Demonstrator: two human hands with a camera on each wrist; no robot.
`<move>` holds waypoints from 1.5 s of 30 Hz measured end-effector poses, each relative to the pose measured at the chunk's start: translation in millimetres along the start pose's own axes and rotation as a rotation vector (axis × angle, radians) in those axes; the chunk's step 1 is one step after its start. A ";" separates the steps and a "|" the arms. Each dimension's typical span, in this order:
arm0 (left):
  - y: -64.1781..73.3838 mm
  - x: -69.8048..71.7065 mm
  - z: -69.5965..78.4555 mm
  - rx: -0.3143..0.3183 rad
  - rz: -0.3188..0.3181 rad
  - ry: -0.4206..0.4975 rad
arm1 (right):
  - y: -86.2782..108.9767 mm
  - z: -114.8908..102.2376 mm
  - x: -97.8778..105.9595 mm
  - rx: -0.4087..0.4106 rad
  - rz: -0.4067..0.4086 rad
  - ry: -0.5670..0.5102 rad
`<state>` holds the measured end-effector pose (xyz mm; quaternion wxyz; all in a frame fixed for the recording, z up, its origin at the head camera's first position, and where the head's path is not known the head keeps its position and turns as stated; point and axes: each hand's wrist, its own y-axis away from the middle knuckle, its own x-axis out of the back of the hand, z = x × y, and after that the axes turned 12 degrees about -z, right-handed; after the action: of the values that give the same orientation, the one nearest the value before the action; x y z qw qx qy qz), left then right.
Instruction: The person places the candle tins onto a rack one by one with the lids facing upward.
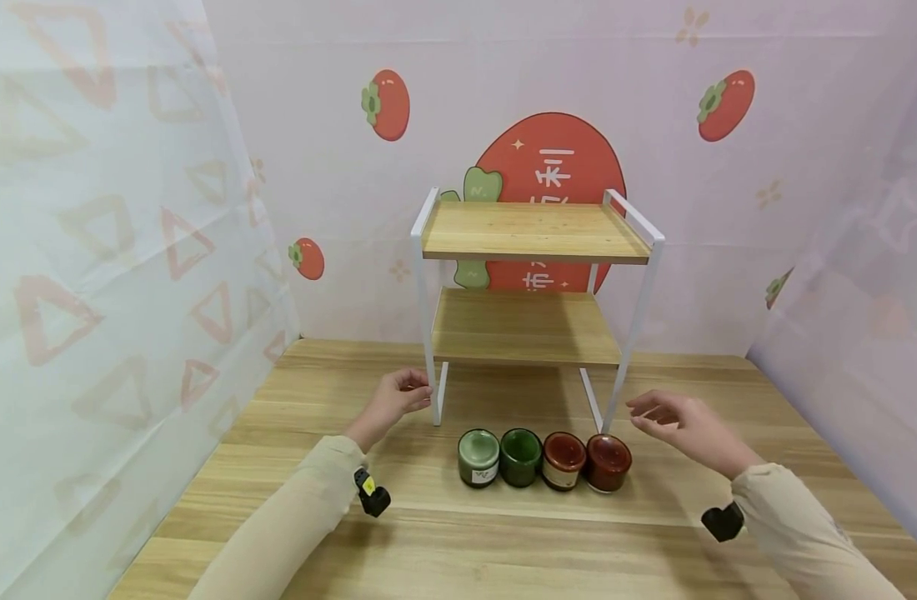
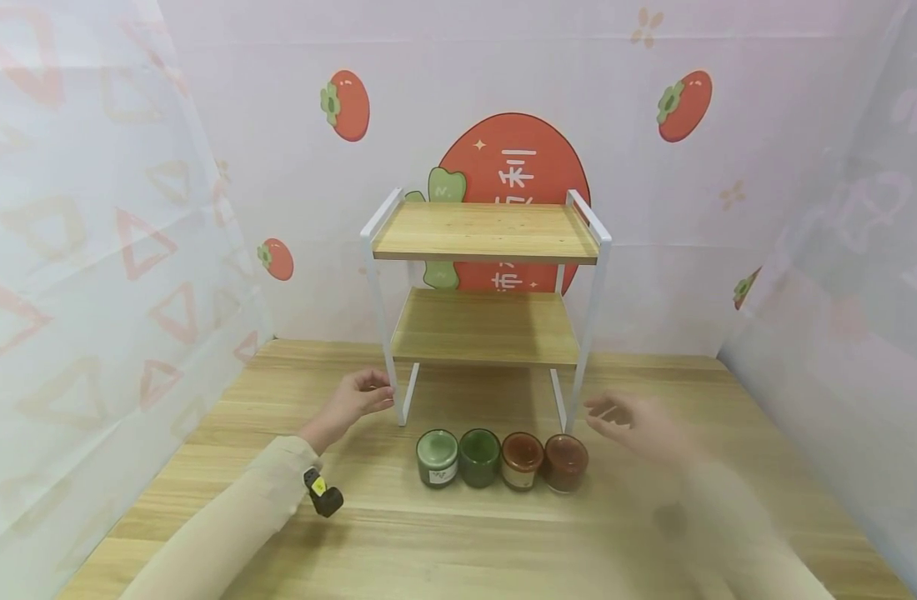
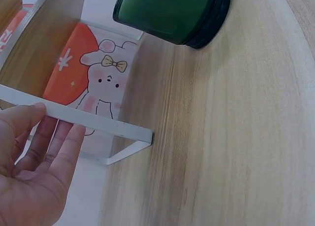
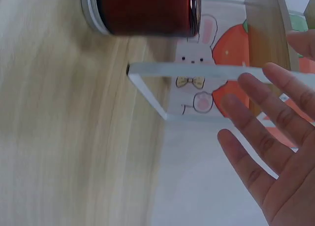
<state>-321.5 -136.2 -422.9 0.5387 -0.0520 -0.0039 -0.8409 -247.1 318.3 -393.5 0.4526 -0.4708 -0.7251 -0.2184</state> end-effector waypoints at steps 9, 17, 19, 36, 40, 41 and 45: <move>0.4 -0.1 0.0 -0.007 -0.008 -0.010 | 2.3 -11.8 -18.2 0.096 0.023 -0.241; 0.3 0.6 -1.1 0.000 -0.010 -0.014 | 5.2 -18.1 -33.7 0.081 -0.023 -0.327; 0.3 0.9 -1.5 -0.003 -0.012 -0.014 | 5.8 -16.7 -37.2 0.049 -0.040 -0.333; -0.2 1.1 -1.8 0.001 -0.025 -0.021 | 5.9 -8.8 -52.9 0.008 -0.109 -0.286; -0.6 0.8 -2.1 -0.002 -0.020 -0.021 | 5.8 -10.5 -53.3 -0.009 -0.115 -0.275; -0.7 0.9 -2.2 -0.003 -0.019 -0.022 | 5.6 -10.8 -53.3 -0.004 -0.119 -0.268; -1.1 1.5 -2.7 0.000 -0.016 -0.024 | 4.8 -10.9 -53.8 0.005 -0.135 -0.286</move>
<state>-323.3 -137.3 -425.3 0.5317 -0.0622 -0.0106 -0.8446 -230.0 286.4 -435.0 0.3302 -0.4464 -0.8125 -0.1774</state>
